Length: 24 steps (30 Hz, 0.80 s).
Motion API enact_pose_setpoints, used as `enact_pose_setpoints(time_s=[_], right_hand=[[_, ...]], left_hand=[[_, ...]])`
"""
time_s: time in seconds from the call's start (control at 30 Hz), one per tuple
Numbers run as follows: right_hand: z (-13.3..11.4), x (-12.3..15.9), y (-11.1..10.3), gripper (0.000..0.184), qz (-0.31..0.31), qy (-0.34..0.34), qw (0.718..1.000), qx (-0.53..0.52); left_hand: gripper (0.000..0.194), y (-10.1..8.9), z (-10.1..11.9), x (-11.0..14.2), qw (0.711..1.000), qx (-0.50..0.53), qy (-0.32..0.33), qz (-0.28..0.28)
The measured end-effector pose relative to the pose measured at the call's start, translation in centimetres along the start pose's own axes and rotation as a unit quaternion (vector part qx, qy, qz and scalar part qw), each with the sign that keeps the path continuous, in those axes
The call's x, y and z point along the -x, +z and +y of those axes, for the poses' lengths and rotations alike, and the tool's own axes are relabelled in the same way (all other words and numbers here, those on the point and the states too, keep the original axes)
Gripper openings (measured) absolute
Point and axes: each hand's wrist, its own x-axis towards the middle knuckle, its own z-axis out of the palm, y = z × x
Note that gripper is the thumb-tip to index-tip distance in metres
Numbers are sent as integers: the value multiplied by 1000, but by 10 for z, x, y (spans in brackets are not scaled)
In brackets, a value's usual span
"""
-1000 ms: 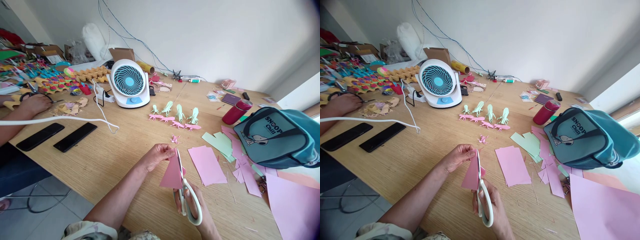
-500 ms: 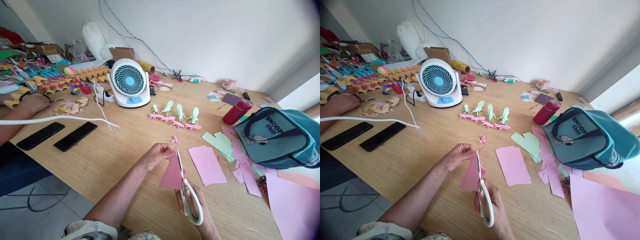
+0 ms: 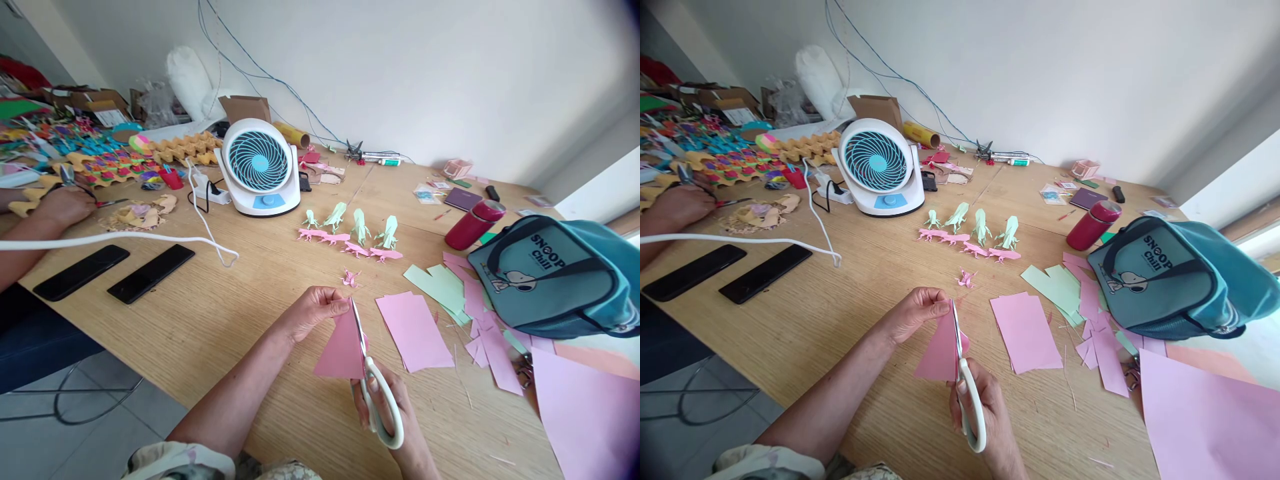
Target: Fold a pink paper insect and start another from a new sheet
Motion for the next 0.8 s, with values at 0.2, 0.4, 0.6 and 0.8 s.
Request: enact_pose_setpoints(time_s=[0.2,0.4,0.6,0.8], right_hand=[[1,1,1,45,7,5,1000,-1],[6,1,1,47,12,0,1000,-9],[6,0,1,51,12,4,1000,5],[2,-1,3,51,6,1,1000,0]], left_hand=[[37,-1,-1,-1,1000,2,0,-8],[37,0,-1,0,1000,2,-1,-7],[39,3,2,1,1000,-1,-12,-5],[39,2,0,0,1000,2,-6,-7]])
